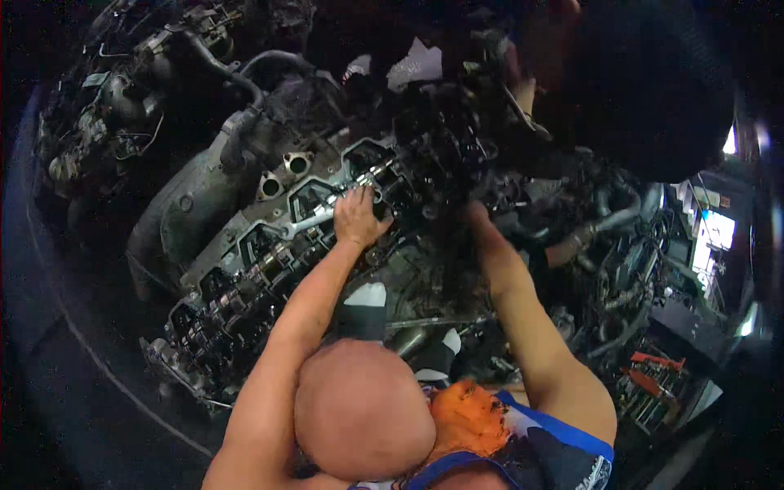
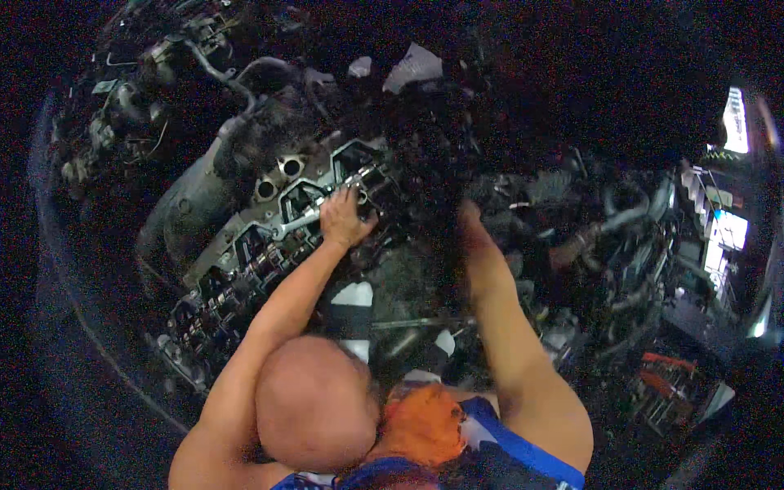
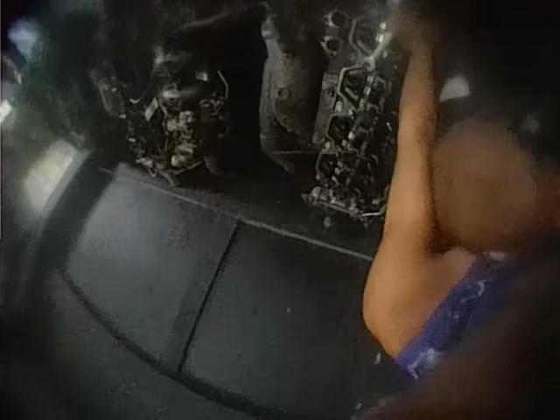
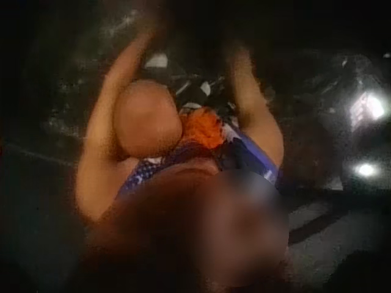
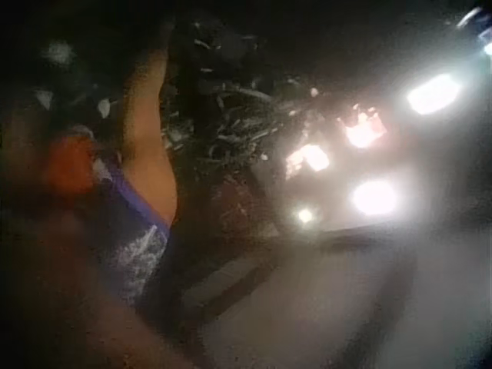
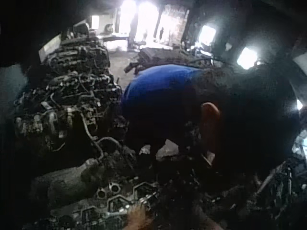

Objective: The person works on an open engine block, using a wrench to tighten or loosen bolts on the cylinder head and manipulating engine components by hand.

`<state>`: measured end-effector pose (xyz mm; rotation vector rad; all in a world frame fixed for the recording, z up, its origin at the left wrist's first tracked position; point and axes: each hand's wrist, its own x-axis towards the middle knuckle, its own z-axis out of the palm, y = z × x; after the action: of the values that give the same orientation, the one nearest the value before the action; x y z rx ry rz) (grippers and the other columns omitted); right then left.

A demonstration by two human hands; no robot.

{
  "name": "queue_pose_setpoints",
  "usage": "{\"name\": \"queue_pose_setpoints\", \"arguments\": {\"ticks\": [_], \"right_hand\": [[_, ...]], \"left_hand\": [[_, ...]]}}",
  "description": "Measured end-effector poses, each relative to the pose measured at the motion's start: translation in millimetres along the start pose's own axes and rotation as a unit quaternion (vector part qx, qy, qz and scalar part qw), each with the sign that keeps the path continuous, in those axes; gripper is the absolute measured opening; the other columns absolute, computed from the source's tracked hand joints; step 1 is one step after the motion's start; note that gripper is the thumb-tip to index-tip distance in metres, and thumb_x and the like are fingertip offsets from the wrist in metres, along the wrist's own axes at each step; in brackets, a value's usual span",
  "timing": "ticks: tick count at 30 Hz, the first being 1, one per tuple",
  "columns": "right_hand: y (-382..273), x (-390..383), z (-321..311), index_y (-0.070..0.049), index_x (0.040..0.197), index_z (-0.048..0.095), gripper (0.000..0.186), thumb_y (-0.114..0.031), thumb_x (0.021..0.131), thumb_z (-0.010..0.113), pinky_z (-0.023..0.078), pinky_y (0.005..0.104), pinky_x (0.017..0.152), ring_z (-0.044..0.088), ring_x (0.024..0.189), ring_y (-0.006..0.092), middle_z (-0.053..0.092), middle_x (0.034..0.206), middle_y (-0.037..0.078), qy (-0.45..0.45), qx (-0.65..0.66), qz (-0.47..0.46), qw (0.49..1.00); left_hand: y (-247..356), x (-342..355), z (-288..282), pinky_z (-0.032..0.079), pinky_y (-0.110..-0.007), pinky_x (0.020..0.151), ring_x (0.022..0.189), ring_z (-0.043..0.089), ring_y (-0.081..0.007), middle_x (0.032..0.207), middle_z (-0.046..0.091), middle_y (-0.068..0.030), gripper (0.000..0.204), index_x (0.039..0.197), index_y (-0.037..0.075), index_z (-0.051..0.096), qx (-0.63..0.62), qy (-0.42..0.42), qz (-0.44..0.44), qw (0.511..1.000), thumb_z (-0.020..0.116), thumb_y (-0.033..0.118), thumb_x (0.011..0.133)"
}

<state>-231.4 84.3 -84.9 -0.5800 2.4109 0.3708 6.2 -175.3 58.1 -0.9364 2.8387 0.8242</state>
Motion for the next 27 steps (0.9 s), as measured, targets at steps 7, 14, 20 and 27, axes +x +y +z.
{"name": "queue_pose_setpoints", "arguments": {"ticks": [7,14,20,27], "right_hand": [[-27,-19,-31,-0.01,0.112,0.054,0.043,-0.033,0.077,0.062,0.051,0.0381,0.077,0.062,0.093,0.0292,0.061,0.106,0.012,-0.018,0.02,0.083,0.996],[-49,-29,-52,-0.011,0.117,0.054,0.044,-0.025,0.076,0.061,0.049,0.0368,0.083,0.058,0.104,0.0275,0.058,0.116,0.011,-0.11,-0.003,0.083,0.991],[-31,-16,-37,-0.011,0.115,0.056,0.042,-0.026,0.077,0.059,0.05,0.0374,0.081,0.06,0.101,0.0279,0.06,0.112,0.01,-0.087,-0.02,0.072,0.993],[-53,-26,-46,-0.011,0.112,0.058,0.038,-0.026,0.077,0.059,0.05,0.0375,0.079,0.061,0.098,0.0278,0.061,0.109,0.01,-0.021,0.017,0.08,0.996]], "left_hand": [[-4,0,3,0.038,-0.038,0.085,0.101,0.05,-0.0258,0.108,0.054,-0.0116,0.073,0.112,0.001,0.051,0.025,-0.006,-0.003,1.0,0.071,0.047,0.06],[-4,-2,2,0.038,-0.035,0.077,0.093,0.051,-0.0228,0.1,0.055,-0.0086,0.066,0.109,0.005,0.054,0.037,0.046,0.017,0.998,0.07,0.046,0.06],[2,0,4,0.039,-0.035,0.077,0.093,0.051,-0.0237,0.099,0.055,-0.0088,0.067,0.11,0.004,0.054,0.017,0.03,0.014,0.999,0.071,0.045,0.059],[-8,-2,10,0.04,-0.036,0.081,0.094,0.052,-0.0246,0.101,0.056,-0.0103,0.067,0.108,0.003,0.054,0.031,0.087,0.023,0.995,0.071,0.045,0.058]]}}
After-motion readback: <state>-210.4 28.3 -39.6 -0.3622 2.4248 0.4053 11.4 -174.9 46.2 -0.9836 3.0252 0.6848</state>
